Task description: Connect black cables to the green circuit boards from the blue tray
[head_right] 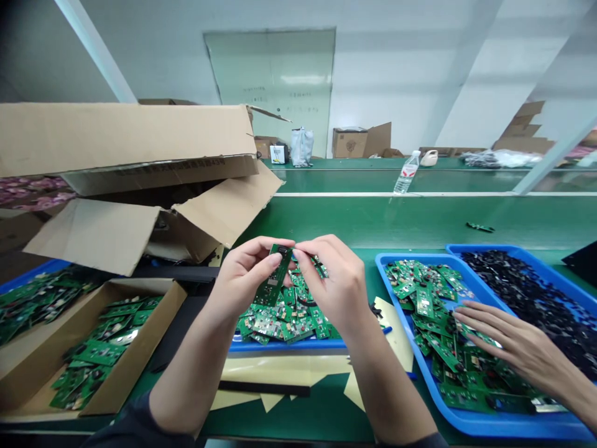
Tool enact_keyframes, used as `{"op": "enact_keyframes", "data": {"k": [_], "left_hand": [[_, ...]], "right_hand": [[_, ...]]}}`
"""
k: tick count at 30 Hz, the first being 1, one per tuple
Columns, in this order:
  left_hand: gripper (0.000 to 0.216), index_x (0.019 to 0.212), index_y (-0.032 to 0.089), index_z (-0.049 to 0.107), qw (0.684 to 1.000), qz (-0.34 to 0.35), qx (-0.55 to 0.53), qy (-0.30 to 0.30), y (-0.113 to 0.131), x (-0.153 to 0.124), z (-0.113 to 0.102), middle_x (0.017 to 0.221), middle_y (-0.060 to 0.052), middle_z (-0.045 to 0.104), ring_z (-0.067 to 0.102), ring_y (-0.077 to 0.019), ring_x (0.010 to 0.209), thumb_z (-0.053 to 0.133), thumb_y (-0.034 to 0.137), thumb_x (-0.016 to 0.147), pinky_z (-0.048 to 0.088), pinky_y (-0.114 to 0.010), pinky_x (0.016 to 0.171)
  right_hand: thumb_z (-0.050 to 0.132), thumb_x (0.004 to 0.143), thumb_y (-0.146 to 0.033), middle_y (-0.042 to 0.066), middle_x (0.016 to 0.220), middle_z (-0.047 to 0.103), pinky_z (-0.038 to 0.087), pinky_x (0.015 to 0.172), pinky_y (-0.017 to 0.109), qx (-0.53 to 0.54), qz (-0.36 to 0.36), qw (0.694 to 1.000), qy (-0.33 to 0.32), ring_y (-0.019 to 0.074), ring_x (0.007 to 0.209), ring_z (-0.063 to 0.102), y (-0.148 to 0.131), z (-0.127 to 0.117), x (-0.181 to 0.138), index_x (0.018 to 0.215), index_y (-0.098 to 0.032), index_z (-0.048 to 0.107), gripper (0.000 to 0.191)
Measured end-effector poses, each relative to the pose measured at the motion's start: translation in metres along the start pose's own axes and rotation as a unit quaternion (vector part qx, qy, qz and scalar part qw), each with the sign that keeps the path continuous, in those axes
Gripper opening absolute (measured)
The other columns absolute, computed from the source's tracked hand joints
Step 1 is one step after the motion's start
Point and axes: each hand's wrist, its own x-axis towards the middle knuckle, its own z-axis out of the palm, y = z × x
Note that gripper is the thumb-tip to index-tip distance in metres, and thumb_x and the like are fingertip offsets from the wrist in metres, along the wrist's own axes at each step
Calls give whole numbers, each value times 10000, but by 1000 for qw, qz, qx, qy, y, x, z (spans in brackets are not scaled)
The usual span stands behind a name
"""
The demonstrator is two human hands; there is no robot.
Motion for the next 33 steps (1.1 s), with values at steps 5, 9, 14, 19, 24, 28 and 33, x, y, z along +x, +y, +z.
{"op": "enact_keyframes", "data": {"k": [5, 9, 14, 19, 24, 28, 33], "left_hand": [[245, 1004, 142, 687, 1000, 10, 1, 8, 0, 1, 1, 774, -33, 710, 658, -101, 564, 669, 313, 829, 542, -199, 568], [266, 1033, 138, 690, 998, 42, 28, 31, -3, 0, 3, 767, -33, 725, 671, -111, 579, 681, 300, 822, 569, -216, 591], [231, 957, 134, 686, 997, 62, 21, 51, -7, 1, 6, 773, -36, 726, 678, -121, 596, 706, 304, 802, 594, -232, 595], [246, 918, 124, 679, 999, 36, 8, 20, -4, 2, 4, 808, -55, 726, 681, -126, 620, 724, 326, 785, 582, -212, 555], [245, 869, 119, 672, 1000, -23, 2, -14, 3, 2, -1, 734, -27, 694, 648, -97, 534, 741, 332, 769, 548, -187, 525], [247, 844, 122, 663, 998, -41, -9, -40, 5, 1, -3, 729, -33, 694, 654, -116, 579, 736, 348, 774, 546, -204, 533], [278, 830, 125, 656, 998, -34, 10, -47, 6, -2, -6, 706, -27, 680, 622, -104, 553, 745, 379, 761, 500, -198, 512]], "right_hand": [[570, 898, -166, 47, 763, 685, 514, 674, 314, -28, -18, 999, 12, 182, 721, 643, 2, 3, -1, 861, -216, 643, 97], [576, 889, -149, 46, 743, 677, 507, 666, 311, -32, -22, 999, 20, 179, 701, 637, 3, 3, -1, 842, -204, 640, 97], [577, 889, -147, 51, 755, 685, 512, 678, 320, -41, -26, 999, 24, 182, 707, 636, 2, 1, 0, 859, -206, 647, 97], [581, 892, -138, 66, 787, 682, 524, 685, 313, -54, -46, 997, 29, 179, 726, 643, 5, 1, 0, 888, -189, 673, 105], [589, 890, -130, 48, 779, 660, 529, 650, 296, -38, -63, 997, 32, 165, 709, 629, 6, -1, 1, 894, -203, 690, 125], [602, 876, -111, 45, 802, 669, 542, 652, 275, 13, -64, 998, 14, 157, 732, 638, 6, -2, 0, 940, -208, 705, 155], [535, 899, -113, 50, 1004, 710, 585, 776, 304, 127, 19, 991, -32, 170, 866, 675, 6, 0, -4, 1430, -287, 417, 571]]}}
